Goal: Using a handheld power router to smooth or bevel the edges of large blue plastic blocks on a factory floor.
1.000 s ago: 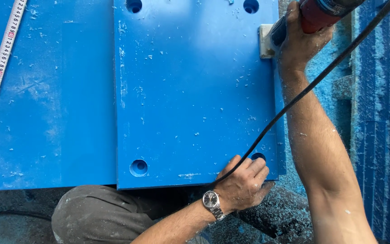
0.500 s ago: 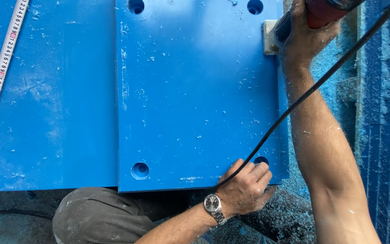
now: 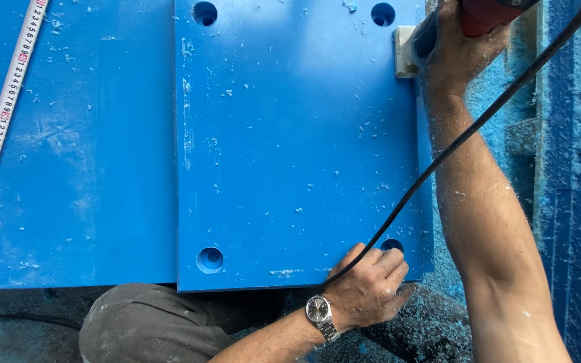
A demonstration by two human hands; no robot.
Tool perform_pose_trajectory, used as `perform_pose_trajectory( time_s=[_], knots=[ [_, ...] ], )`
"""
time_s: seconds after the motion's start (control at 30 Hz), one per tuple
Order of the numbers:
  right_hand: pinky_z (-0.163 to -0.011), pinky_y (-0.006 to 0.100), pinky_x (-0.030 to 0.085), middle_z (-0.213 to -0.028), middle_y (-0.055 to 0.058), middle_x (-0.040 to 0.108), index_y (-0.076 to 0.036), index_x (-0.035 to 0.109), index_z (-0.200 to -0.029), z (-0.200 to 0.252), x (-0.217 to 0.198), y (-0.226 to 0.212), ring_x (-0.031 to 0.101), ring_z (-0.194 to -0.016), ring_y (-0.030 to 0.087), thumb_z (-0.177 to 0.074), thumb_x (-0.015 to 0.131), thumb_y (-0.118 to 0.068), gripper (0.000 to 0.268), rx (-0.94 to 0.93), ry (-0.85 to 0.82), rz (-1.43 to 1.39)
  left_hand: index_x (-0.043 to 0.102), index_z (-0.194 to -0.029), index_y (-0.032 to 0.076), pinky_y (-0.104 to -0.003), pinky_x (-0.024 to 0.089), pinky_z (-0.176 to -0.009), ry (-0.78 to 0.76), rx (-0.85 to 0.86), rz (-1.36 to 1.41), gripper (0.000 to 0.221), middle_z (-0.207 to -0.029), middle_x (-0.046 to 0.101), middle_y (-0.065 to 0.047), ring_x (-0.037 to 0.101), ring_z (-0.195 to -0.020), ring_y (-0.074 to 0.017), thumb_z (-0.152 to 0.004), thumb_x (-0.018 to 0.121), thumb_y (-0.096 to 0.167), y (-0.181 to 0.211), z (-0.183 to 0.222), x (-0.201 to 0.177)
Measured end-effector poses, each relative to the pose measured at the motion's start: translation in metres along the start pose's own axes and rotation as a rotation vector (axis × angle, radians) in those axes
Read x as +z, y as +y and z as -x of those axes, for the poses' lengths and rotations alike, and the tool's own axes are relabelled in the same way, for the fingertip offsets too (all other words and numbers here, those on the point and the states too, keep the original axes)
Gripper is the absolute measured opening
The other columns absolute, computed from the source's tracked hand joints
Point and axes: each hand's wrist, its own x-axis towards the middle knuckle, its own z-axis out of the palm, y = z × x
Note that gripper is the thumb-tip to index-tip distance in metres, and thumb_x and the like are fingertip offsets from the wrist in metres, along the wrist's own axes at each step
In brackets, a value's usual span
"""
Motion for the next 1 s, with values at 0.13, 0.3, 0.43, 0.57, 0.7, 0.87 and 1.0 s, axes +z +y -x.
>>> perform_pose_trajectory(
  time_s=[0.13,0.3,0.43,0.57,0.7,0.87,1.0],
  knots=[
    [-0.083,0.035,0.071,-0.117,0.014,0.071,-0.003,0.053,-0.13,0.001,-0.002,0.005,0.076,-0.109,0.025,-0.101,0.088,-0.048,0.064,0.015,0.004,-0.004,0.068,-0.089,0.006,-0.035,0.04,-0.068,0.04,0.006,-0.005,0.033,-0.091,0.059,-0.003,0.054,-0.072,-0.0158,-0.092,0.077,0.037,0.0,0.001,0.002],
    [-0.082,0.035,0.07,-0.116,0.015,0.072,-0.003,0.054,-0.129,-0.001,-0.001,0.017,0.077,-0.107,0.026,-0.102,0.089,-0.046,0.062,0.043,0.001,-0.01,0.067,-0.088,0.006,-0.036,0.04,-0.07,0.029,0.002,-0.027,0.034,-0.089,0.058,-0.003,0.054,-0.073,-0.0164,-0.095,0.076,0.038,0.001,0.0,-0.001],
    [-0.085,0.037,0.071,-0.118,0.014,0.072,-0.003,0.051,-0.131,0.0,-0.004,0.029,0.077,-0.107,0.025,-0.101,0.088,-0.05,0.067,0.012,0.029,0.109,0.067,-0.088,0.007,-0.036,0.042,-0.073,0.024,0.003,-0.021,0.032,-0.09,0.058,-0.003,0.055,-0.075,-0.0162,-0.094,0.076,0.037,0.002,0.0,-0.002],
    [-0.086,0.036,0.072,-0.121,0.015,0.069,-0.003,0.048,-0.133,0.002,-0.006,0.037,0.075,-0.109,0.026,-0.103,0.088,-0.052,0.07,0.044,0.052,0.131,0.068,-0.089,0.007,-0.036,0.042,-0.073,0.023,0.001,-0.01,0.032,-0.092,0.059,-0.003,0.055,-0.076,-0.0161,-0.093,0.076,0.037,0.001,0.001,-0.001],
    [-0.086,0.036,0.07,-0.117,0.014,0.071,-0.004,0.053,-0.131,-0.001,-0.007,0.047,0.075,-0.106,0.025,-0.102,0.088,-0.051,0.066,0.034,0.047,0.135,0.069,-0.091,0.006,-0.036,0.041,-0.072,0.015,-0.006,0.013,0.032,-0.092,0.06,-0.003,0.055,-0.075,-0.0156,-0.095,0.077,0.037,0.001,0.002,0.003],
    [-0.084,0.037,0.069,-0.112,0.015,0.073,-0.004,0.056,-0.125,-0.005,-0.004,0.047,0.077,-0.102,0.025,-0.102,0.087,-0.047,0.058,0.06,0.029,0.078,0.069,-0.091,0.006,-0.036,0.041,-0.071,0.022,-0.006,0.021,0.031,-0.093,0.06,-0.003,0.055,-0.075,-0.0155,-0.094,0.077,0.036,0.001,0.002,0.004],
    [-0.085,0.036,0.069,-0.118,0.015,0.072,-0.004,0.055,-0.129,-0.006,-0.006,0.058,0.076,-0.106,0.025,-0.107,0.087,-0.043,0.056,0.009,0.027,0.123,0.068,-0.09,0.006,-0.036,0.041,-0.071,0.019,-0.012,0.035,0.031,-0.093,0.06,-0.003,0.055,-0.075,-0.016,-0.095,0.075,0.035,0.001,0.001,0.001]
  ],
)
